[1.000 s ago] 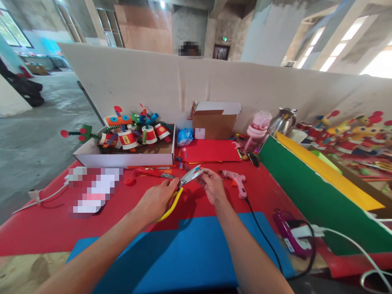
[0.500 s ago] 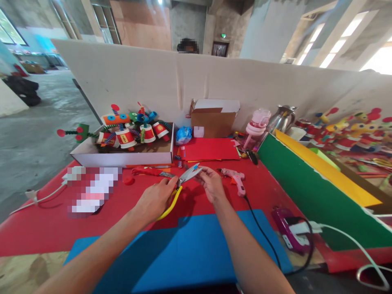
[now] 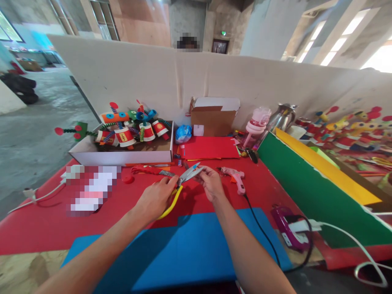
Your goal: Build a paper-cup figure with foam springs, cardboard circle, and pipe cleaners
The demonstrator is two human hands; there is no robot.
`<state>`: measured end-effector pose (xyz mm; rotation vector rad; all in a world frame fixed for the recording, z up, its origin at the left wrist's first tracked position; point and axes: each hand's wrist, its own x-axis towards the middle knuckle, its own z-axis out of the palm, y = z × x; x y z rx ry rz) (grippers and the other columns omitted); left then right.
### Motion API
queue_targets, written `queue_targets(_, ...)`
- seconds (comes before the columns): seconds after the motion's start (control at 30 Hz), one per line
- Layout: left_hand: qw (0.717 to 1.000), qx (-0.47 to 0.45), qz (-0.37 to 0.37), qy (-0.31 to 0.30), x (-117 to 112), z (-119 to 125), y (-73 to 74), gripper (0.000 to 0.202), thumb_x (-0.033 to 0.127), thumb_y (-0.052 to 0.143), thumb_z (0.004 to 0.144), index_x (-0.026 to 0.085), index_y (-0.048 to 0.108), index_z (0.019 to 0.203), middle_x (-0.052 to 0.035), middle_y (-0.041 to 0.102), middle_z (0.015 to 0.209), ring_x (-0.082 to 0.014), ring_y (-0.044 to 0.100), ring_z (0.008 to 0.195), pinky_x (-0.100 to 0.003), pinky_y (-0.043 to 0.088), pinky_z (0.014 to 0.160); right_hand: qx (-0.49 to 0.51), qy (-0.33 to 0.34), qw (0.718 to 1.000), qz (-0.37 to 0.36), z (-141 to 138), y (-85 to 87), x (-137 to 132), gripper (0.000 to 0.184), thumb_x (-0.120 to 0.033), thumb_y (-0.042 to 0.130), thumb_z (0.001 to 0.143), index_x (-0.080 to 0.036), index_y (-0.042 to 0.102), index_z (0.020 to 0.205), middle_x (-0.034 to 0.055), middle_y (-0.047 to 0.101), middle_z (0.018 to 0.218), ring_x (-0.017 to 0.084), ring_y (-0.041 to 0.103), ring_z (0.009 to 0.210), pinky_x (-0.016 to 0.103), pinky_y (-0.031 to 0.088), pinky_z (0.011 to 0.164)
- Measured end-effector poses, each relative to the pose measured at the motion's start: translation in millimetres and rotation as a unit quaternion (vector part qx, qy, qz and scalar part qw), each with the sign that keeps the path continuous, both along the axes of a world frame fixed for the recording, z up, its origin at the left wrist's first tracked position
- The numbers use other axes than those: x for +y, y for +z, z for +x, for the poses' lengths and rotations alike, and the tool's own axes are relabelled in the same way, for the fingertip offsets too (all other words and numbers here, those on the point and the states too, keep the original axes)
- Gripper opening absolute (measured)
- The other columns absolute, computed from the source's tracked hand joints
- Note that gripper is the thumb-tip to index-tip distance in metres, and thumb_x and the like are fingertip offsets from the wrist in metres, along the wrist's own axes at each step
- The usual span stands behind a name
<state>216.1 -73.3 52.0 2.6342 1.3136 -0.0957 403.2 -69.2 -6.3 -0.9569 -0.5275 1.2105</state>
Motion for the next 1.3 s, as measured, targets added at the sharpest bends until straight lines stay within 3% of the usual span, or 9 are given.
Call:
queue_targets(0.2,1.000,-0.015,-0.014,-0.005,0.1,-1.5,-2.7,0.032,0.028,0.031,0.094,0.020,0.040,0.123,-0.0123,0.062,0.101,-0.0261,0.067,0.082,-0.031,0.045,0.062,-0.004,-0.003,1.000,0.009,-0.3,-0.7,-0.3,0.025,-0.027,0.082,0.053,-0.019,0.069,0.073,-0.0022,0.070,0.068,0.013,0.066,0.062,0.027,0.056,0.065)
queue_targets(0.47,0.998,-0.036,-0.043,-0.012,2.0,-3.0,-1.9,0.026,0.023,0.035,0.092,0.021,0.041,0.117,-0.0096,0.064,0.097,-0.0227,0.066,0.079,-0.028,0.043,0.063,-0.018,0.013,1.000,0.021,-0.9,0.8,-1.0,0.024,-0.029,0.083,0.054,-0.020,0.070,0.073,-0.0016,0.071,0.069,0.013,0.066,0.063,0.031,0.058,0.072)
queue_targets(1.07,0.997,-0.019,-0.073,0.007,-1.3,0.2,7.1,0.031,0.022,0.032,0.093,0.019,0.039,0.123,-0.0120,0.065,0.099,-0.0254,0.068,0.085,-0.030,0.045,0.067,-0.017,0.011,1.000,0.010,-0.3,-1.4,-0.3,0.026,-0.029,0.084,0.054,-0.019,0.070,0.074,-0.0010,0.070,0.070,0.013,0.065,0.063,0.029,0.056,0.070)
queue_targets(1.3,0.996,-0.028,-0.079,0.016,-2.6,0.8,4.2,0.030,0.021,0.035,0.093,0.021,0.039,0.123,-0.0107,0.065,0.100,-0.0247,0.068,0.088,-0.028,0.044,0.068,-0.009,0.010,1.000,0.008,-1.1,-0.5,-0.1,0.027,-0.029,0.085,0.052,-0.018,0.071,0.073,-0.0014,0.071,0.068,0.012,0.065,0.062,0.028,0.056,0.067)
